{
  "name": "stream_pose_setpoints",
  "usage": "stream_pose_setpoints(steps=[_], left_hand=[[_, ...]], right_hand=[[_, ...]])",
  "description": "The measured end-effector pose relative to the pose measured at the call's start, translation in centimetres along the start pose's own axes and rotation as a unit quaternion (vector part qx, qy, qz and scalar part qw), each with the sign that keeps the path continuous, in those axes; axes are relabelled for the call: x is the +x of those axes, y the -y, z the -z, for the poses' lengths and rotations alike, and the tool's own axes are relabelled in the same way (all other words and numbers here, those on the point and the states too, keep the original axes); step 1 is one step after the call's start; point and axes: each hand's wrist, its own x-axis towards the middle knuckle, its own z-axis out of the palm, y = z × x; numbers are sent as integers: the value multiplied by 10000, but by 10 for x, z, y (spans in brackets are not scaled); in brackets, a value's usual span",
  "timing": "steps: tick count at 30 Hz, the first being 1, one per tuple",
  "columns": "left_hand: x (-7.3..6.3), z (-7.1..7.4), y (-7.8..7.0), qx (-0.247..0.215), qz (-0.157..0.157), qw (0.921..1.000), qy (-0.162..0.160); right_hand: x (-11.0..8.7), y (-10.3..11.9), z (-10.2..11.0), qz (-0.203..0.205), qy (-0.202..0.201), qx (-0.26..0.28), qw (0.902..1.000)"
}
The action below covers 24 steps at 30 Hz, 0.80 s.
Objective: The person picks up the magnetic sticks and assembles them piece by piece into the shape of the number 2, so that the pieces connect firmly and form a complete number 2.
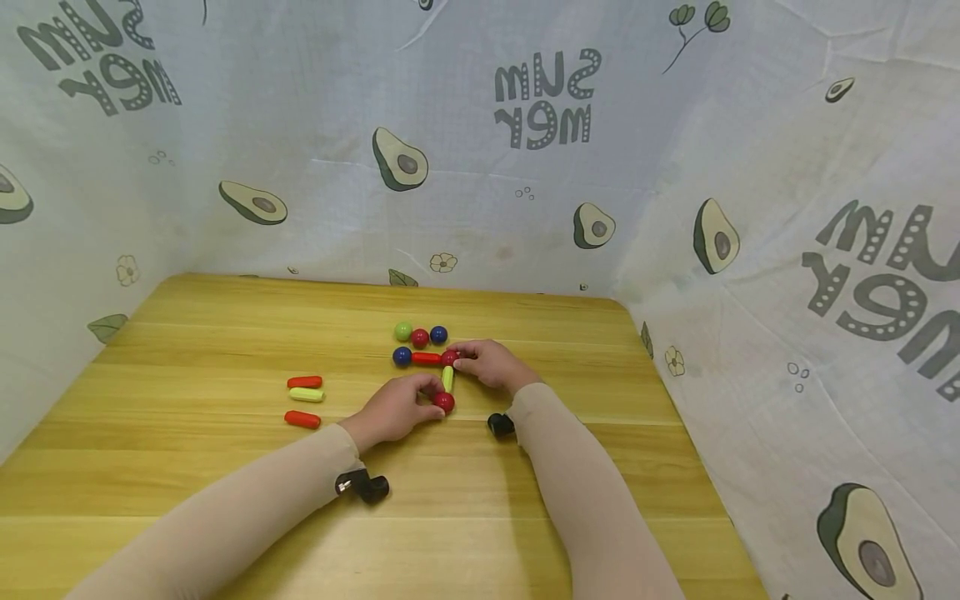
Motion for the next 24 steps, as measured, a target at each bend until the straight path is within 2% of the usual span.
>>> stream_pose_setpoints(steps=[24], left_hand=[[3, -4, 1, 60, -9, 10000, -68]], right_hand=[[1, -2, -2, -6, -40, 76, 10000]])
